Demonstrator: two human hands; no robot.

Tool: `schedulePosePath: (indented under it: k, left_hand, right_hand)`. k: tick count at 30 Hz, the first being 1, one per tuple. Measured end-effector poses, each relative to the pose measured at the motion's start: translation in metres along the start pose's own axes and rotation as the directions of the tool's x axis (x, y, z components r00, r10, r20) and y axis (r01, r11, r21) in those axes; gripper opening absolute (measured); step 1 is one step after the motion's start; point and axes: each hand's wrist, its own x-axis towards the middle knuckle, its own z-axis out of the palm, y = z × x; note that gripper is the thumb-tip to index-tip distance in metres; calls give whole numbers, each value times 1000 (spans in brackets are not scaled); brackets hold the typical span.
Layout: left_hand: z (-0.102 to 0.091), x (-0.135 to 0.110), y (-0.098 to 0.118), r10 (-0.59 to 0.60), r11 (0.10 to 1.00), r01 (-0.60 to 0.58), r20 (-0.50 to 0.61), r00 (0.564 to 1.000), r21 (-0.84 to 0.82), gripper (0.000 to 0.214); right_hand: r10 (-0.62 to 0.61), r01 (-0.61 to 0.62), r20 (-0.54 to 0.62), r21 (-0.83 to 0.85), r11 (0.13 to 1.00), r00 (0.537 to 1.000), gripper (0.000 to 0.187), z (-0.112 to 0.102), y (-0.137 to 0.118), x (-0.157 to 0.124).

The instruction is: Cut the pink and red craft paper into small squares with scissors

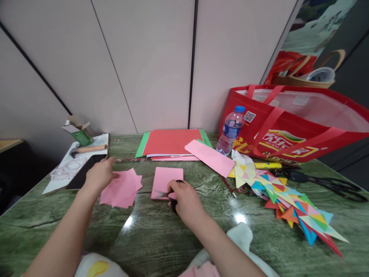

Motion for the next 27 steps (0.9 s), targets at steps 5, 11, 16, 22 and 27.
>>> schedulePosePath:
  k: [5, 11, 16, 22, 27]
  left_hand:
    - [27, -16, 29, 154, 948, -116, 109, 982, -296, 14]
    - [58, -34, 38, 175, 861, 1, 298, 938, -509, 18]
    - [60, -39, 44, 138, 817, 101, 362, 922, -568, 20]
    - [59, -41, 50, 120, 796, 159, 410, 904, -584, 23]
    - [61, -42, 47, 121, 792, 160, 408, 905, -590, 25]
  right_hand:
    - [7, -5, -61, 22, 1000, 998, 30, -1, 0, 0]
    - [249, -285, -194, -185, 941, 949, 25, -5, 1, -1]
    - [285, -319, -153, -284, 904, 946, 23, -4, 2, -2]
    - [284, -323, -172, -275, 906, 943, 19, -5, -2, -1]
    - [287, -335, -207, -256, 907, 935, 17, -5, -3, -1]
